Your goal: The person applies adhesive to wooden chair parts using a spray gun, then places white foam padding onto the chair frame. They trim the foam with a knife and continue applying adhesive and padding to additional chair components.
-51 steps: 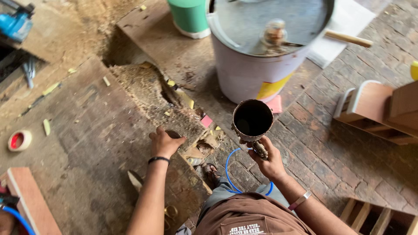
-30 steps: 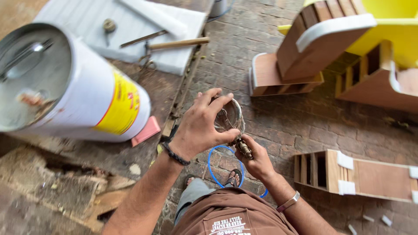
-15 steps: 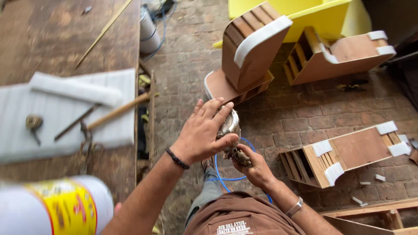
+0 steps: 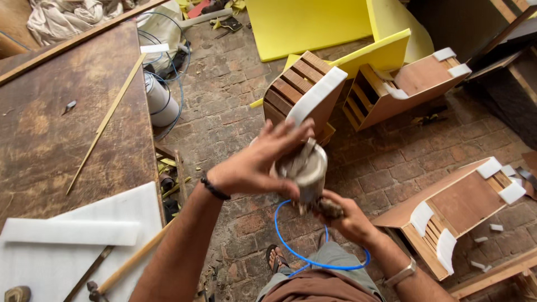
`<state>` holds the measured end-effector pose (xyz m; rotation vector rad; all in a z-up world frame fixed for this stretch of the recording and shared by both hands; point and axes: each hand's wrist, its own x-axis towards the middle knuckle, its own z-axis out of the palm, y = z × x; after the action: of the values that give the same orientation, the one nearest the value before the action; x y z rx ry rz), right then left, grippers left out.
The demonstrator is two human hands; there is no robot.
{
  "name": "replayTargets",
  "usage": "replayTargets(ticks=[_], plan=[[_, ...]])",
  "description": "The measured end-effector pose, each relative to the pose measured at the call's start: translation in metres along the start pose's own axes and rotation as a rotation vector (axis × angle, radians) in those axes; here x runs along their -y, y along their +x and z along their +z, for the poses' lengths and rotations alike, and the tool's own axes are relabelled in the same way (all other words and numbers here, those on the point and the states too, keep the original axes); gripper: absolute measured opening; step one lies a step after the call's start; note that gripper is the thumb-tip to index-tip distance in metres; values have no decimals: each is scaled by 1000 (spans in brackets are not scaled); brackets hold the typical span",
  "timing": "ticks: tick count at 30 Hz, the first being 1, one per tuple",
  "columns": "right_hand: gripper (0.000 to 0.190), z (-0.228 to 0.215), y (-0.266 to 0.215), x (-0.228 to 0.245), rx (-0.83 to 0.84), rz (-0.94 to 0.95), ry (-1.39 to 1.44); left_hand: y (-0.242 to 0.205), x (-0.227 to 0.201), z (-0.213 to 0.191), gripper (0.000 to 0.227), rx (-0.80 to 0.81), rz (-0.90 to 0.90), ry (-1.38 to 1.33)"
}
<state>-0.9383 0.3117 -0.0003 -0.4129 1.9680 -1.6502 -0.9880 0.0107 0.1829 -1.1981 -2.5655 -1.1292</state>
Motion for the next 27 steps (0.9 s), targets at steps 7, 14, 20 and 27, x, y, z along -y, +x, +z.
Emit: replayTargets(ticks=[7,14,20,27], plan=[[52,-101,116,2,-445,-114,49,33,147,48,60,-332,-599,-143],[54,-226,217,6,-477,-128,163,91,323,158,56,78,-772,225],[51,-278,267,-12,-387,-36,225,160,445,200,40,318,-516,703],[50,-312,291,-27,-348,79,249,185,485,198,23,568,-445,719]])
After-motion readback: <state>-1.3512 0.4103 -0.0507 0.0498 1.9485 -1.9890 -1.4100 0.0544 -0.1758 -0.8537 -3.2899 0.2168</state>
